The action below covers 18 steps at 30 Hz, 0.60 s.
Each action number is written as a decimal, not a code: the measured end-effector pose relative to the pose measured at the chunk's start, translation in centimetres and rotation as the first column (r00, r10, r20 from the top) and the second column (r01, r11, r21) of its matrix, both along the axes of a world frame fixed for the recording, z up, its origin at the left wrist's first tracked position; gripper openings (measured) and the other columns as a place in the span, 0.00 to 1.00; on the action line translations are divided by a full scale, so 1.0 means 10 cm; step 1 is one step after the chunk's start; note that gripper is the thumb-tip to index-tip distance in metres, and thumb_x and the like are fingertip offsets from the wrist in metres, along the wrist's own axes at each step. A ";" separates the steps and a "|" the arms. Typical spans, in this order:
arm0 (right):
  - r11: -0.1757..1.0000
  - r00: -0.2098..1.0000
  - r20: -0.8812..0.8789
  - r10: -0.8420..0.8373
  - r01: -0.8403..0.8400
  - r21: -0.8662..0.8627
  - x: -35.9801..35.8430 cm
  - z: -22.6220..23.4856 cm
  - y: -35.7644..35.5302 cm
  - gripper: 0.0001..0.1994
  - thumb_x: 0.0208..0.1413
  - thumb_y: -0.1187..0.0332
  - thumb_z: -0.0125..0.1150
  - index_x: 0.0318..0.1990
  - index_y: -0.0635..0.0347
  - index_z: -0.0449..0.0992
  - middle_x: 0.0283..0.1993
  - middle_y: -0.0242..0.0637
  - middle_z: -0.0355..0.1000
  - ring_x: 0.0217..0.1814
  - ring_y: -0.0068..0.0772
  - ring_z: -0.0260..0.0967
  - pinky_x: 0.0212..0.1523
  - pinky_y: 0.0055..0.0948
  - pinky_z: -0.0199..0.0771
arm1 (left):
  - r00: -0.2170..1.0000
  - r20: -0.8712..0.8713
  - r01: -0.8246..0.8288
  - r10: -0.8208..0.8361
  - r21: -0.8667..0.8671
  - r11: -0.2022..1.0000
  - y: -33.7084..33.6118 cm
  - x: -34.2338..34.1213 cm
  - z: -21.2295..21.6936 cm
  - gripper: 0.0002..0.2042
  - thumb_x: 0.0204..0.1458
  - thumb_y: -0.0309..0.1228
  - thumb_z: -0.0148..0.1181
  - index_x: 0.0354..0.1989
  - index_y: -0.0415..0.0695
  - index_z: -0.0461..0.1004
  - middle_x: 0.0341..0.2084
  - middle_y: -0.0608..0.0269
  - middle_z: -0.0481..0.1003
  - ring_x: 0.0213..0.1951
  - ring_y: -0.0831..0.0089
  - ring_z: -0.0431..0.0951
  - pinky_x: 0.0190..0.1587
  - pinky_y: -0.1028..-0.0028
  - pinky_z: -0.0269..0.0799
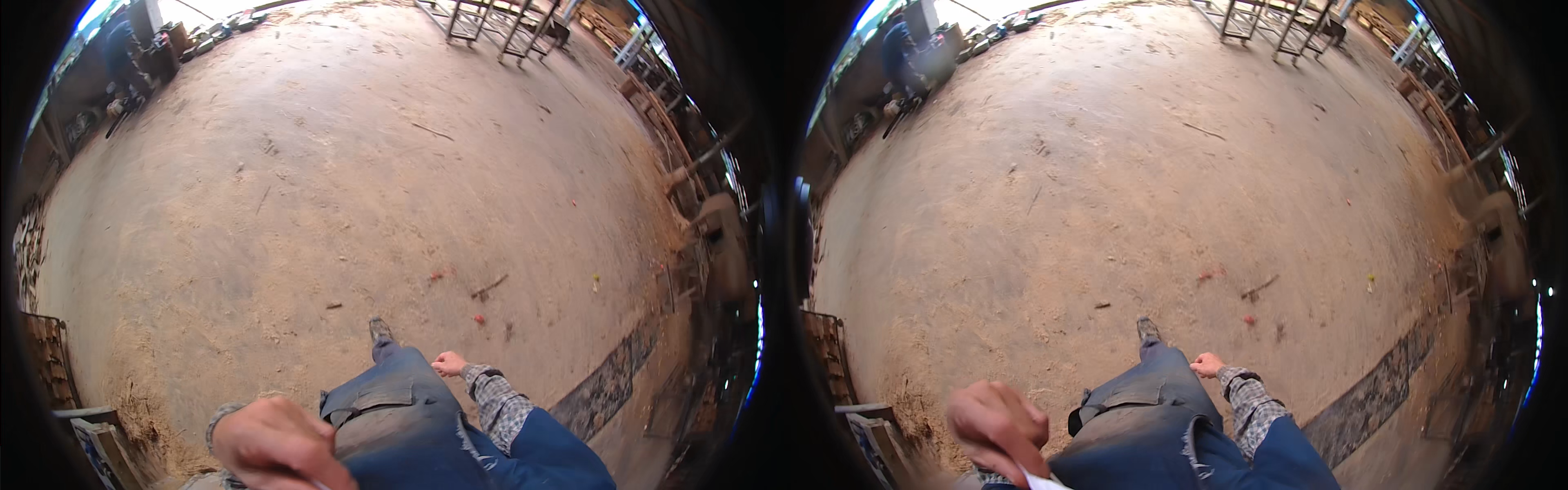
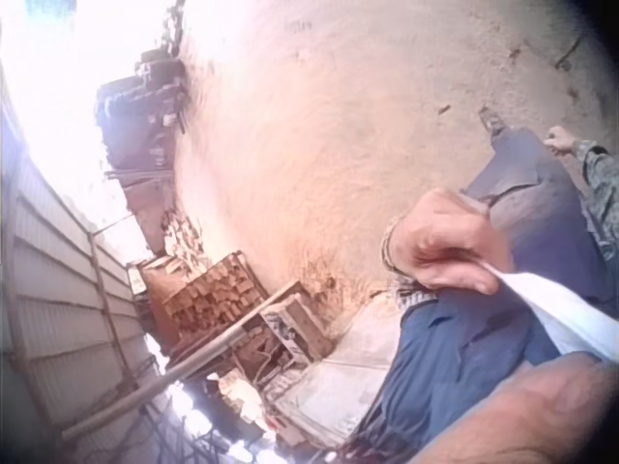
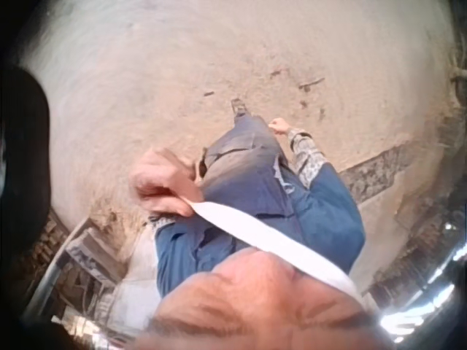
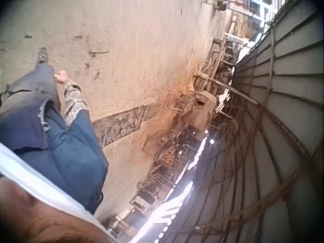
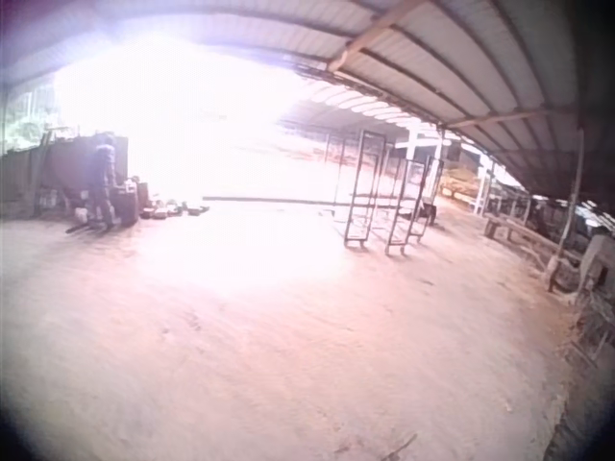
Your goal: The person puts on blue gloves and walks through a workshop. They use a hoe to move wood pieces and sawdust, then pick up and stack several wooden planks into a neat pile on the floor.
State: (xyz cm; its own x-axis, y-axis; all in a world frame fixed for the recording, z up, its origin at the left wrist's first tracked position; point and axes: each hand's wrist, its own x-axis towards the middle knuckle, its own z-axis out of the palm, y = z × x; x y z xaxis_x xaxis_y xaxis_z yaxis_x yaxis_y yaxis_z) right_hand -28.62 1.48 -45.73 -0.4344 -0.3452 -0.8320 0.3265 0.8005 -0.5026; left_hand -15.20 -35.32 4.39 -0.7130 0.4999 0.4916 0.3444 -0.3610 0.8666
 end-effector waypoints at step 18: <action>0.772 0.718 -0.298 0.628 -0.623 0.126 -0.67 0.74 -5.22 0.13 0.55 0.63 0.56 0.38 0.65 0.79 0.30 0.38 0.77 0.32 0.29 0.76 0.33 0.29 0.75 | 0.824 -0.222 -0.316 0.521 0.584 0.748 -2.93 2.09 0.23 0.10 0.55 0.21 0.58 0.45 0.35 0.74 0.37 0.42 0.79 0.19 0.60 0.75 0.22 0.67 0.73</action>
State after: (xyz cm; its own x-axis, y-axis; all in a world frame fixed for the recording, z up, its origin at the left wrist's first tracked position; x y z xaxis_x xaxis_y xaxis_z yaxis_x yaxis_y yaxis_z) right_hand -35.33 -50.72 -38.35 -0.3543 -0.6189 -0.7011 -0.4195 0.7752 -0.4723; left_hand 5.72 -64.66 6.66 -0.5144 -0.1995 0.8341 0.8053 -0.4468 0.3898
